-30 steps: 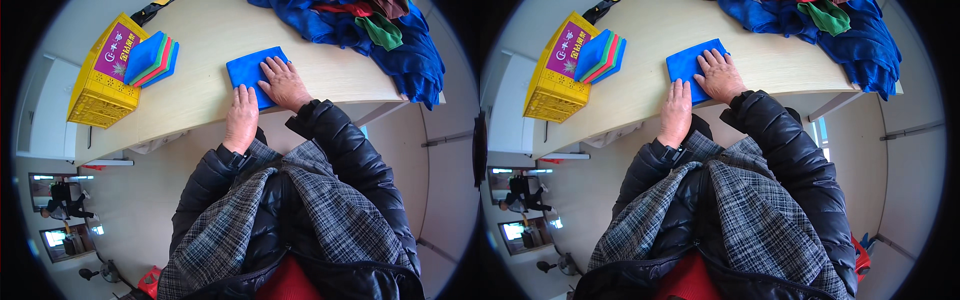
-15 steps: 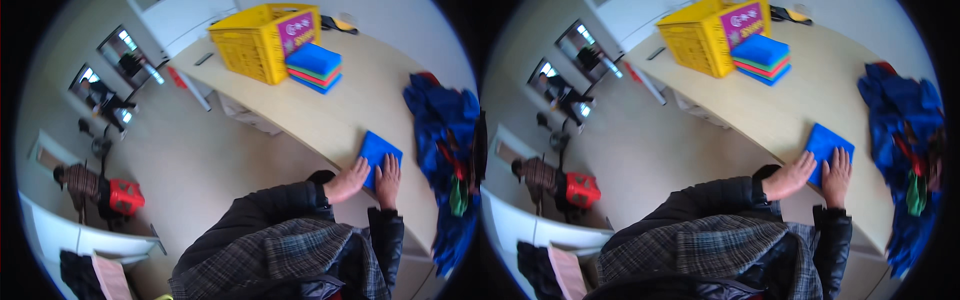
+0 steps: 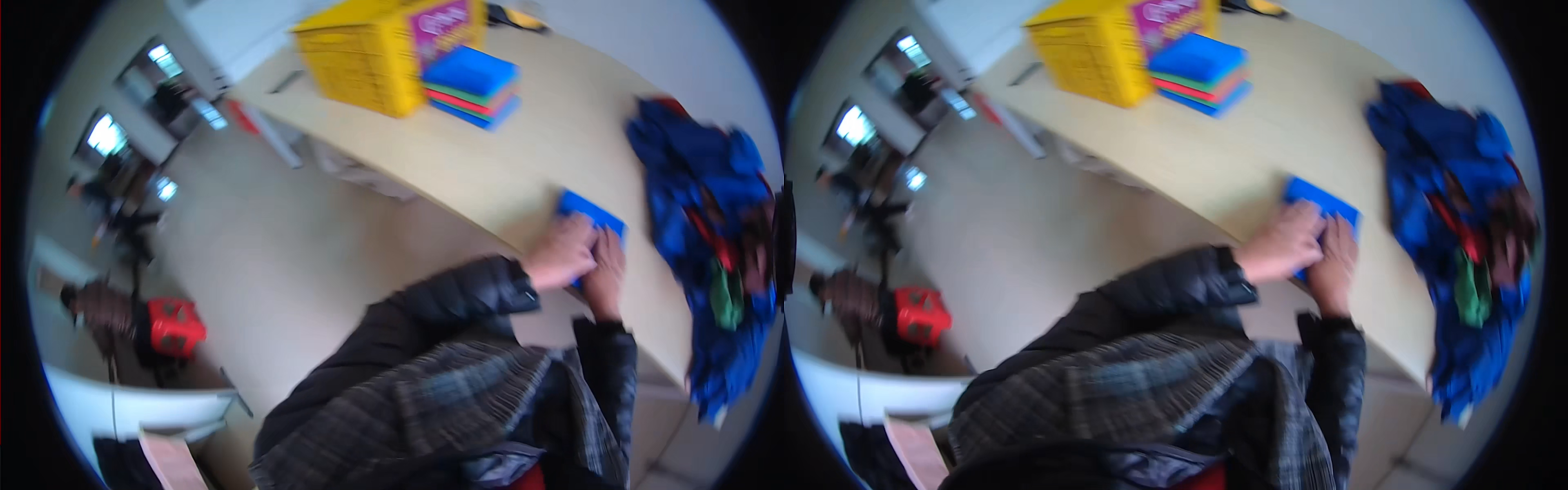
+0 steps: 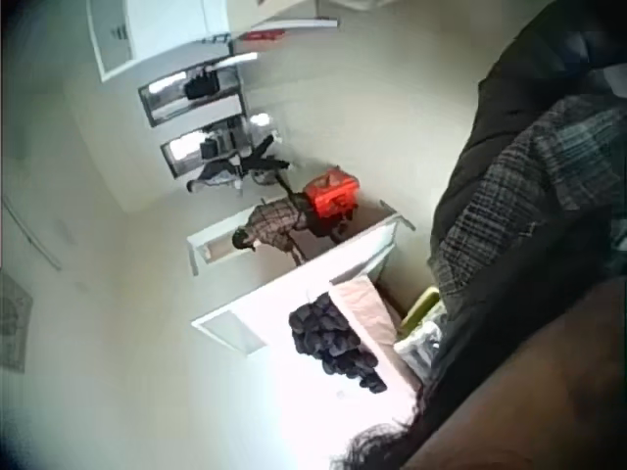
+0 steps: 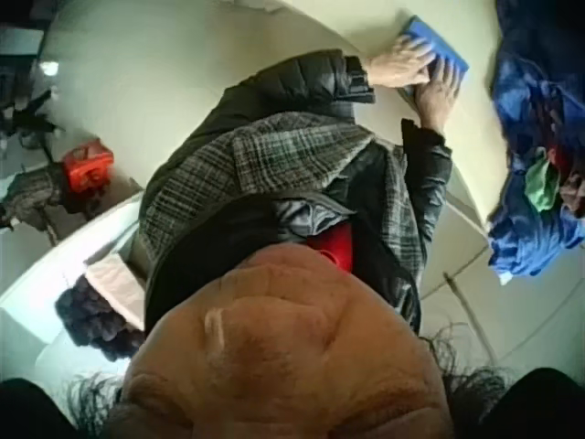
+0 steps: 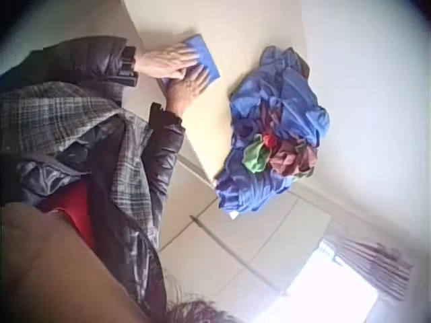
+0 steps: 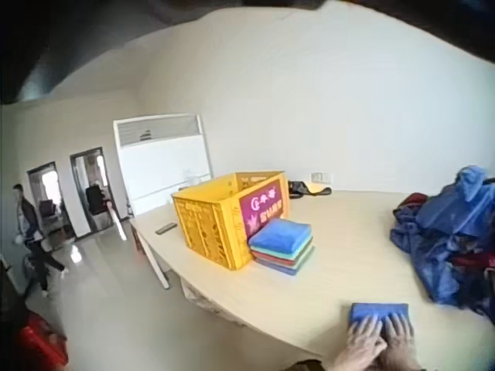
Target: Folding pieces of blue fabric at a table in a factory.
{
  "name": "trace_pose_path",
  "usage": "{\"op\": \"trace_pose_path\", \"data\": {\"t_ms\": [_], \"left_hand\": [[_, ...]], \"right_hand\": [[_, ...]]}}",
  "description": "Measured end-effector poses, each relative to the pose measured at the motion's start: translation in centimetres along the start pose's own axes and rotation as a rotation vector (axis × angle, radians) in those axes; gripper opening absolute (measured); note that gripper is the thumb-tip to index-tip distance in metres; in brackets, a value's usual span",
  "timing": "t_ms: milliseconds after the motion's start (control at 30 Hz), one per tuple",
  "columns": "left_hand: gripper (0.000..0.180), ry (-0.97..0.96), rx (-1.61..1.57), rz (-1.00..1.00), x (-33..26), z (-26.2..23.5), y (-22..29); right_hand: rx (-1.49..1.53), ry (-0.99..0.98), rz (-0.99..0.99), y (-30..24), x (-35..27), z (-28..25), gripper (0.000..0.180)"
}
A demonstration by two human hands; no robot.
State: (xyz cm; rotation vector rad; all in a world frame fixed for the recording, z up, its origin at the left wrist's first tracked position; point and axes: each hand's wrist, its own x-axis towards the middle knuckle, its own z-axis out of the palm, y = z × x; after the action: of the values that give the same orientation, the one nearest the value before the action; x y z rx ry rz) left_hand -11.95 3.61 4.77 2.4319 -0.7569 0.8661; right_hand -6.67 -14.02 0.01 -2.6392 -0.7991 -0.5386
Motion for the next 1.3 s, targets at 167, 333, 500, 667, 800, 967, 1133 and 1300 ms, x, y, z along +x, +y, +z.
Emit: {"op": "trace_pose_path", "data": {"t_ms": [167,333,500,667,800,967,1133,1300], "left_hand": [[0.058,-0.176,0.176,-0.128,-2.1,3.3,-2.4],[0.063,-0.230,0.105,-0.157,-2.3,4.2,-2.4],[0.063,-0.262,0.126,-0.183,-2.3,4.1,-1.8],[0.062,-0.285,0.154,-0.182,-2.4,4.7,-2.1],[0.063,-0.327,0.163,-0.170,-2.4,3.9,-2.1],[0.044,-0.271,-0.089,-0.116,-0.4,-0.4,-0.2],[0.021,-0.450,-1.780,0.275,6.7,-13.5,11.3],[0.023,-0.382,-2.138,0.407,6.3,-16.0,14.3]], "right_hand": [[-0.058,-0.039,0.101,-0.5,0.5,-0.2,0.056],[-0.156,-0.128,0.196,0.9,0.6,-2.1,0.059],[-0.198,-0.150,0.127,-0.1,2.2,-2.4,0.059],[-0.063,-0.144,0.030,-0.1,2.5,0.6,0.059],[-0.070,-0.143,0.133,1.1,2.6,-0.1,0.060],[-0.084,-0.135,0.198,1.4,2.4,0.6,0.059],[-0.131,-0.109,0.246,1.8,1.5,0.0,0.058],[-0.150,-0.182,0.253,0.9,1.9,-0.8,0.059]]}}
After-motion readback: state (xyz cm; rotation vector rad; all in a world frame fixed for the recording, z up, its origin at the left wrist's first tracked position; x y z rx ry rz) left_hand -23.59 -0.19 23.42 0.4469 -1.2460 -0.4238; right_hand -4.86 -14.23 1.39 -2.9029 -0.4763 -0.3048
